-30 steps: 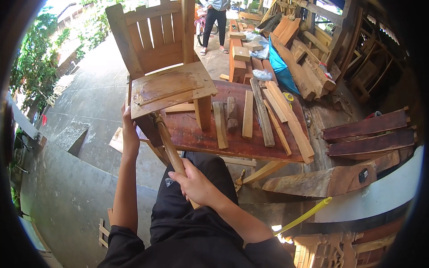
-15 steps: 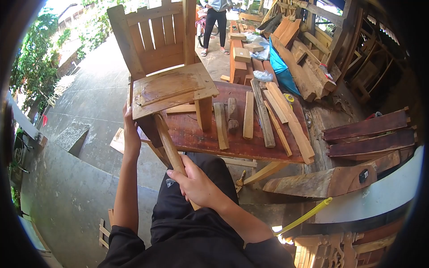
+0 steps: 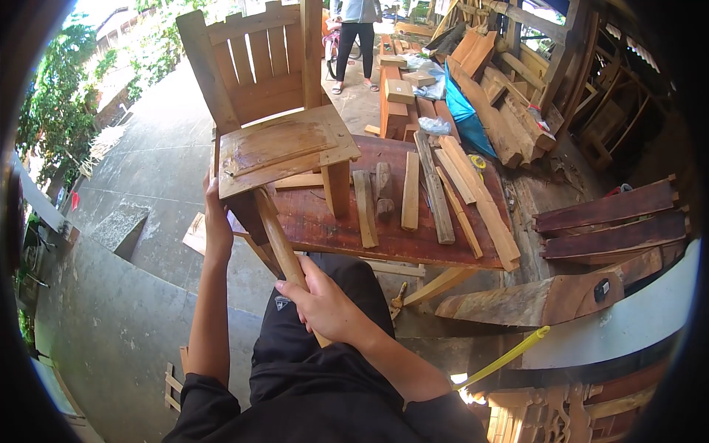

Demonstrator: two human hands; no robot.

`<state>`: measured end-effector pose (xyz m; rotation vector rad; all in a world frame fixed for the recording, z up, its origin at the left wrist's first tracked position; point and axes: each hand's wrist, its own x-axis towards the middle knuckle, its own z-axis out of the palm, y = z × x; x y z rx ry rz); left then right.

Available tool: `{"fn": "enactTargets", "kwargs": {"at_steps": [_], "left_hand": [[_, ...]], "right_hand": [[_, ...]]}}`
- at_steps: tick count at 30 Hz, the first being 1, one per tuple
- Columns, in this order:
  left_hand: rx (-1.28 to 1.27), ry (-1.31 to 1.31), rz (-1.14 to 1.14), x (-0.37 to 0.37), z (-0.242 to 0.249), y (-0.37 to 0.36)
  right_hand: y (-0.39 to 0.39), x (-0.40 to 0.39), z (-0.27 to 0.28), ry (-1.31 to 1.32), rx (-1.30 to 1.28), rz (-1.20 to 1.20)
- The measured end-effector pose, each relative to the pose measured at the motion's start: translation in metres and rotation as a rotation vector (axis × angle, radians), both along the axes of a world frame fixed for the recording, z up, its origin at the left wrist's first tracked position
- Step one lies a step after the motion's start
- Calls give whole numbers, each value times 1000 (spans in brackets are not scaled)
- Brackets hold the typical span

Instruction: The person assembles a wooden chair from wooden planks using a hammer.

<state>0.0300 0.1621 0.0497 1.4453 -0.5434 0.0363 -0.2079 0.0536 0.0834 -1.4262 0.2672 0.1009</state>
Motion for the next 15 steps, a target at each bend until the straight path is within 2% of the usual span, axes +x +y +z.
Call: {"fn": "enactTargets", "kwargs": {"at_steps": [15], "left_hand": [[29, -61, 17, 7, -7, 1]], "right_hand": [[1, 3, -7, 10, 3, -2]]}}
